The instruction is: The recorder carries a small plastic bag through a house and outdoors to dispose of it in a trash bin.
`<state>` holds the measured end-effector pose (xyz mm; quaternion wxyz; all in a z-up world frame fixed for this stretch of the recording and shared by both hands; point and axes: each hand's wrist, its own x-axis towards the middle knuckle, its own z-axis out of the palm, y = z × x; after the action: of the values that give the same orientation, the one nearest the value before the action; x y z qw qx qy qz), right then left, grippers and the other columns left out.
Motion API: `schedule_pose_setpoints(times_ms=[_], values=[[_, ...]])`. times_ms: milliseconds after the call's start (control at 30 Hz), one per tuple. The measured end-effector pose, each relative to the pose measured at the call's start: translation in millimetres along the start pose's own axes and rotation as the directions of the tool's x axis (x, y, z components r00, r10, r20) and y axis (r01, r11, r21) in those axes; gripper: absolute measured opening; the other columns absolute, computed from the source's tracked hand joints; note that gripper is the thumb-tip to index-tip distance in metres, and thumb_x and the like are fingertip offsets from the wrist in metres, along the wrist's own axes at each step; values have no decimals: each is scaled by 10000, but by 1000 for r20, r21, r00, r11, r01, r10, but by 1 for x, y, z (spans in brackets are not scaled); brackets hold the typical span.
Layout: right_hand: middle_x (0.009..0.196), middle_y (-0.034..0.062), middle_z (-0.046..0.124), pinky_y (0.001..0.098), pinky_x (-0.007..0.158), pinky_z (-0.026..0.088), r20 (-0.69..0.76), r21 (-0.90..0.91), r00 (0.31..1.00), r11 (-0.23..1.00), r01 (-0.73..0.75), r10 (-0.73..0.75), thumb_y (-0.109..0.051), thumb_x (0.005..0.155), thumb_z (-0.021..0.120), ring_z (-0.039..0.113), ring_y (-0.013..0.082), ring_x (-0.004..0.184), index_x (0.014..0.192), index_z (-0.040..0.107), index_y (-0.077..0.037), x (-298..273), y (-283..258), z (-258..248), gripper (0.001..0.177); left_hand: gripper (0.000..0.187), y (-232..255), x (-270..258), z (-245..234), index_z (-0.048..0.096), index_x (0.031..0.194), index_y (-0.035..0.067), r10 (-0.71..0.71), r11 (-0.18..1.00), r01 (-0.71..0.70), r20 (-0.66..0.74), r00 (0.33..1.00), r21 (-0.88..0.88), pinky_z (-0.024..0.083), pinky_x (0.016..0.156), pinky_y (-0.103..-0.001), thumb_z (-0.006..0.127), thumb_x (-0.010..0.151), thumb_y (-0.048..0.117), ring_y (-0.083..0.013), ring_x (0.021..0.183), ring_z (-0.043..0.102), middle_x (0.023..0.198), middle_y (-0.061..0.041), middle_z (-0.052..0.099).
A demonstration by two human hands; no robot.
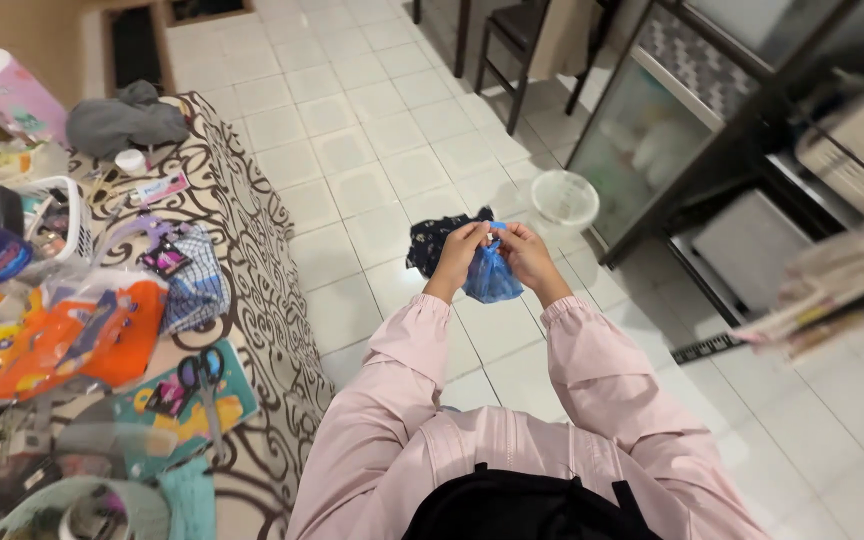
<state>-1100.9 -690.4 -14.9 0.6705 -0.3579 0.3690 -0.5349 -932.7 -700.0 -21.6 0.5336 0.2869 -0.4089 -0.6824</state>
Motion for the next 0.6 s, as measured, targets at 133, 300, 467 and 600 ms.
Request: schedule_pose_setpoints(times_ms=[133, 300, 467, 600], values=[[989, 61, 700, 304, 812, 527, 47, 18, 999, 1000, -15, 14, -134, 1022, 631, 638, 147, 858, 1041, 629, -61, 88, 5, -6, 76, 240, 6, 71, -34, 686, 954, 22, -45, 998, 47, -77, 996, 36, 447, 765, -233, 641, 1009, 252, -83, 813, 552, 794, 26, 569], [993, 59, 688, 296, 815, 515, 80, 37, 996, 998, -42, 39, -128, 1013, 645, 630, 150, 885, 1042, 636, -62, 220, 5, -21, 73, 274, -2, 198, -92, 694, 958, -18, 22, 999, -19, -68, 997, 42, 441, 752, -251, 669, 1010, 250, -109, 806, 544, 798, 7, 572], [1016, 70, 700, 308, 827, 521, 112, 68, 993, 997, -48, 41, -120, 1005, 648, 628, 157, 885, 1029, 627, -68, 336, -15, -3, 61, 263, 39, 295, -127, 713, 968, -4, 27, 994, -16, -101, 995, 107, 449, 738, -246, 662, 1002, 251, -106, 792, 544, 789, 4, 574], [1048, 77, 720, 307, 828, 529, 135, 56, 990, 997, -48, 40, -110, 991, 641, 634, 150, 887, 1012, 617, -70, 412, -25, 10, 51, 262, 50, 360, -160, 685, 943, -1, 44, 995, -32, -137, 990, 91, 453, 739, -250, 667, 1014, 250, -106, 792, 541, 799, 5, 578]])
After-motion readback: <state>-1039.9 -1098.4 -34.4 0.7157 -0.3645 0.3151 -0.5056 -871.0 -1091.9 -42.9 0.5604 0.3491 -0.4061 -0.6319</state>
